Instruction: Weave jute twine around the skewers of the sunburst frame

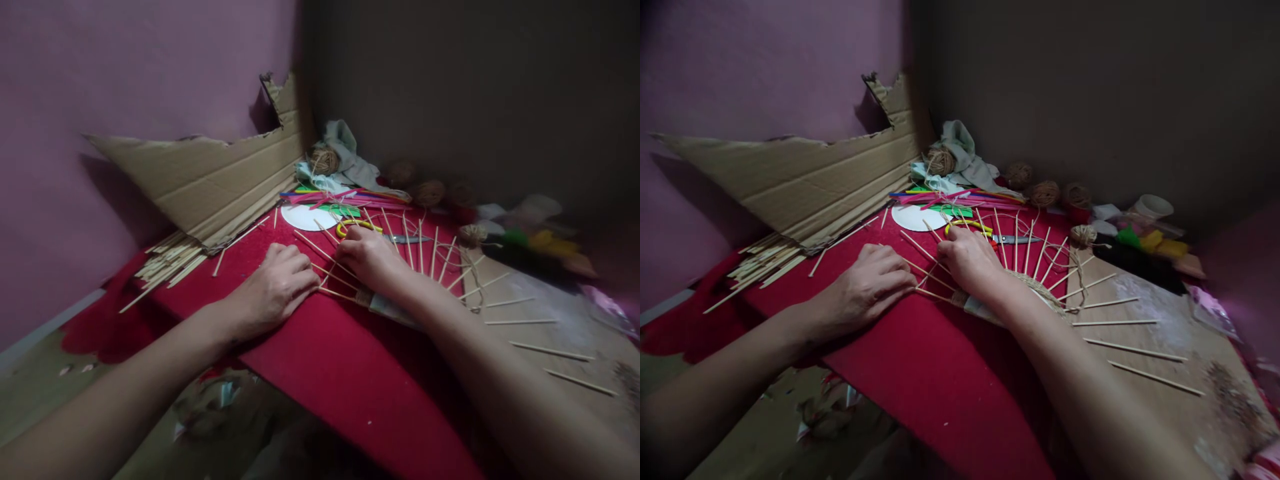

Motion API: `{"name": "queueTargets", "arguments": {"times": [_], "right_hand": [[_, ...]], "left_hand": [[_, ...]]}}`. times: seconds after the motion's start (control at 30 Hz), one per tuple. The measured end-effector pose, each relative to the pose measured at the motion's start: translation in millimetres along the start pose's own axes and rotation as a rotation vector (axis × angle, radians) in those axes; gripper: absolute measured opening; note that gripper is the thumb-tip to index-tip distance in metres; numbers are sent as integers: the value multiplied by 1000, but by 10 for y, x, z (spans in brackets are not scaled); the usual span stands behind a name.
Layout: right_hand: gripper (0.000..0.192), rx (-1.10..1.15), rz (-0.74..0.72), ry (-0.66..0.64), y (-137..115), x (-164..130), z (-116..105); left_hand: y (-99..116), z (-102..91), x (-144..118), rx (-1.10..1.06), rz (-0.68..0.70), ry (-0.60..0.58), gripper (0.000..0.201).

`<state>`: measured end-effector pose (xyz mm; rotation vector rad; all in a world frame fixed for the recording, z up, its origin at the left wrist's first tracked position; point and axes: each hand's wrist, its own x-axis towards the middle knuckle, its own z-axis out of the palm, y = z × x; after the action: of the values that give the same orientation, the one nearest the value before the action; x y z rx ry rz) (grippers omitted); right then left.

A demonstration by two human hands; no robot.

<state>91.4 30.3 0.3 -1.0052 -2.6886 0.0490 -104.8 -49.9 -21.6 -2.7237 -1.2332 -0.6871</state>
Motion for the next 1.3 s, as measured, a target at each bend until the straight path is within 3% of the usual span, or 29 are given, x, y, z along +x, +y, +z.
{"name": "queueTargets", "arguments": {"times": [0.87,1.3], "right_hand": [[15,146,20,14,84,-1,59],[17,173,5,32,101,-8,82]], "left_hand": [[22,-20,13,-35,35,13,20],[181,-76,-50,114,112,-122,26]]}}
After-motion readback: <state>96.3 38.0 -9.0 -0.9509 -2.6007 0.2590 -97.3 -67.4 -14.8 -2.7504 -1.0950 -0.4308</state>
